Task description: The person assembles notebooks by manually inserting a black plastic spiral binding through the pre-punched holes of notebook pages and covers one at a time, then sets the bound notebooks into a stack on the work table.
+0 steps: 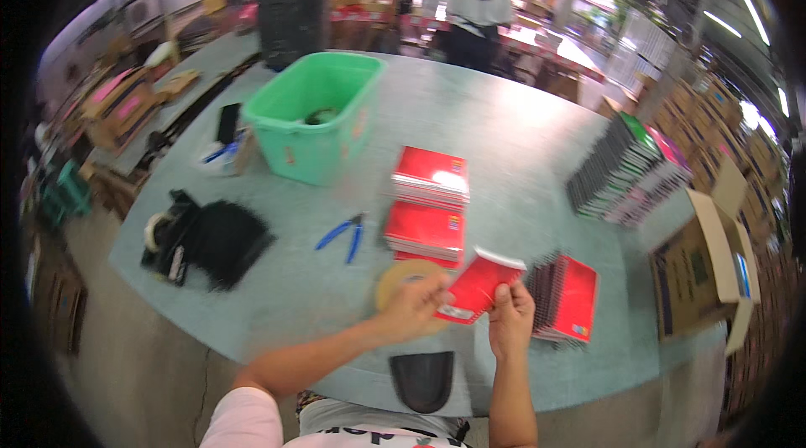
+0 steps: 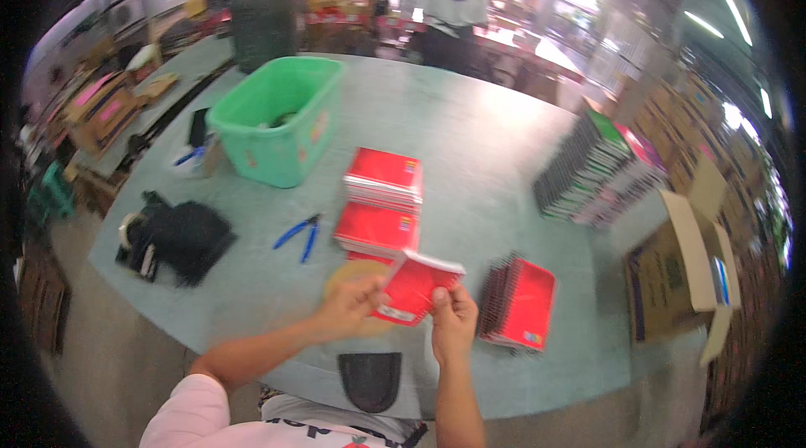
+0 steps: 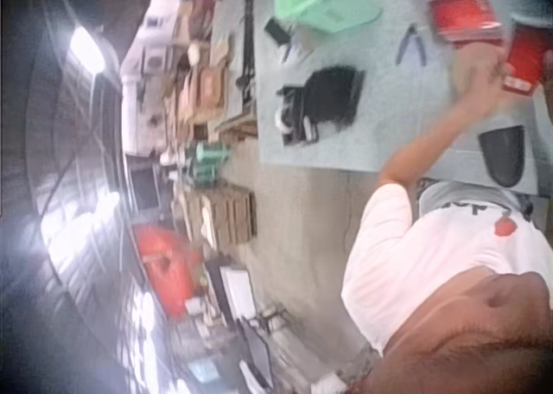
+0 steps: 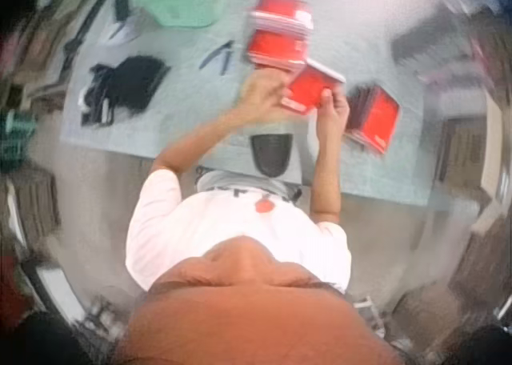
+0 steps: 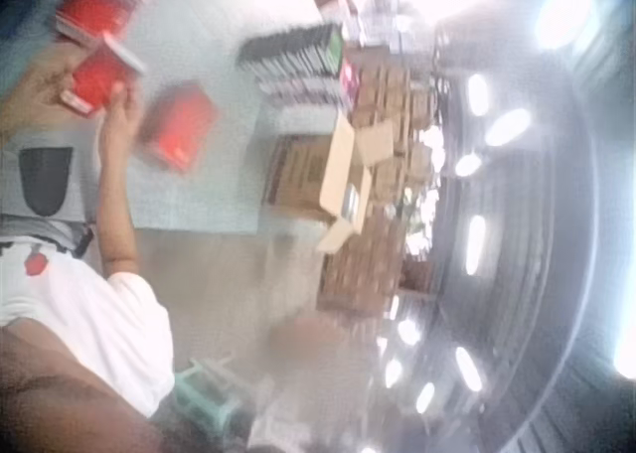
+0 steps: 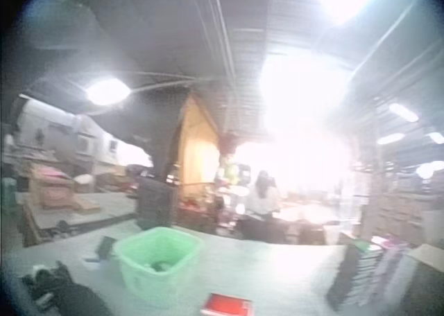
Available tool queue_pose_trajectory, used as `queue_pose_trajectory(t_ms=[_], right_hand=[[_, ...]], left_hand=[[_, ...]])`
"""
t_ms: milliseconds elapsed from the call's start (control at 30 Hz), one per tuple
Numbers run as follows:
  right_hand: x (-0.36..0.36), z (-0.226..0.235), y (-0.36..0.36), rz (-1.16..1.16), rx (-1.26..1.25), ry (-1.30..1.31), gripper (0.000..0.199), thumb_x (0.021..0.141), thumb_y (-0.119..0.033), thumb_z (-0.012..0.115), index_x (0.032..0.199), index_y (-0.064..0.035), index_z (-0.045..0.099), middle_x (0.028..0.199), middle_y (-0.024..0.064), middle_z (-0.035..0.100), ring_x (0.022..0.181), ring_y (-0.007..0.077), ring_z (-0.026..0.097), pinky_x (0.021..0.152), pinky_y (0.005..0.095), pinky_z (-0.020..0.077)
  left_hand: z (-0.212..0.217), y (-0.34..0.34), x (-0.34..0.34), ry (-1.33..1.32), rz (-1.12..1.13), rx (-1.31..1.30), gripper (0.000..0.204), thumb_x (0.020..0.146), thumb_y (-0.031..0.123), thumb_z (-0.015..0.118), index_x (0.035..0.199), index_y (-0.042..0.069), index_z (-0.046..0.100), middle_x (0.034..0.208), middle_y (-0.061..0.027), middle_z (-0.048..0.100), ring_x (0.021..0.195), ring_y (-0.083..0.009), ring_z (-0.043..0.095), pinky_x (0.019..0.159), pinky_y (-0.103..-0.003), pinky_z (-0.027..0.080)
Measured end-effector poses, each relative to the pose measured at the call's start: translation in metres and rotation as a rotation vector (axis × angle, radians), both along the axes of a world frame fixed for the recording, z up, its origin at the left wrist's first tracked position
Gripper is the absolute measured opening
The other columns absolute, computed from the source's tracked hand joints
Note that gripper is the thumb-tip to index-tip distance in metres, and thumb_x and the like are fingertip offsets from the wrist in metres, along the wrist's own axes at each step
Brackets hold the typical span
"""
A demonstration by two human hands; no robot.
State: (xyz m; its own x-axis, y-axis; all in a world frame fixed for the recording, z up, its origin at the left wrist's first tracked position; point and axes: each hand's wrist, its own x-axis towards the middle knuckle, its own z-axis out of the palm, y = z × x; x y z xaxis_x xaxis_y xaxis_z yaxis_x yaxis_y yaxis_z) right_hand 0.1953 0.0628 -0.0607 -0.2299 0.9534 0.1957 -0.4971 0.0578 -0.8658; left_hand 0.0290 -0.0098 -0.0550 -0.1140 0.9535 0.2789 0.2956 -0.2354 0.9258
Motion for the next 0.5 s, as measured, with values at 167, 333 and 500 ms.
queue_pose_trajectory(t_ms=[167, 333, 500], right_hand=[[-0.014, 0.035, 0.003, 0.074, 0.239, -0.479, 0.013, 0.081, -0.006, 0.069, 0.091, 0.0028, 0.065, 0.081, 0.0024, 0.066, 0.074, 0.0069, 0.058, 0.069, 0.0213, 0.0458], [-0.029, 0.048, 0.007, 0.074, 0.728, -1.014, 0.014, 0.077, -0.005, 0.070, 0.091, -0.0003, 0.067, 0.079, 0.0107, 0.068, 0.067, 0.0142, 0.063, 0.063, 0.0247, 0.0476], [-0.057, 0.037, -0.001, -0.012, 0.762, -1.192, 0.015, 0.074, -0.019, 0.072, 0.086, -0.0097, 0.069, 0.070, 0.0132, 0.063, 0.061, 0.0306, 0.061, 0.057, 0.0378, 0.0460]], left_hand=[[-0.012, -0.038, -0.075, 0.326, 0.239, 0.060, 0.020, 0.085, 0.015, 0.062, 0.101, 0.004, 0.062, 0.097, -0.0150, 0.064, 0.096, -0.0322, 0.059, 0.083, -0.038, 0.046], [-0.054, -0.097, -0.205, 0.816, 1.021, -0.231, 0.022, 0.079, 0.015, 0.065, 0.096, 0.001, 0.064, 0.095, -0.0133, 0.063, 0.091, -0.0324, 0.057, 0.081, -0.041, 0.045], [-0.076, -0.096, -0.209, 0.910, 1.052, -0.315, 0.024, 0.077, 0.019, 0.068, 0.093, 0.002, 0.064, 0.092, -0.0111, 0.060, 0.090, -0.0313, 0.054, 0.079, -0.041, 0.044]])
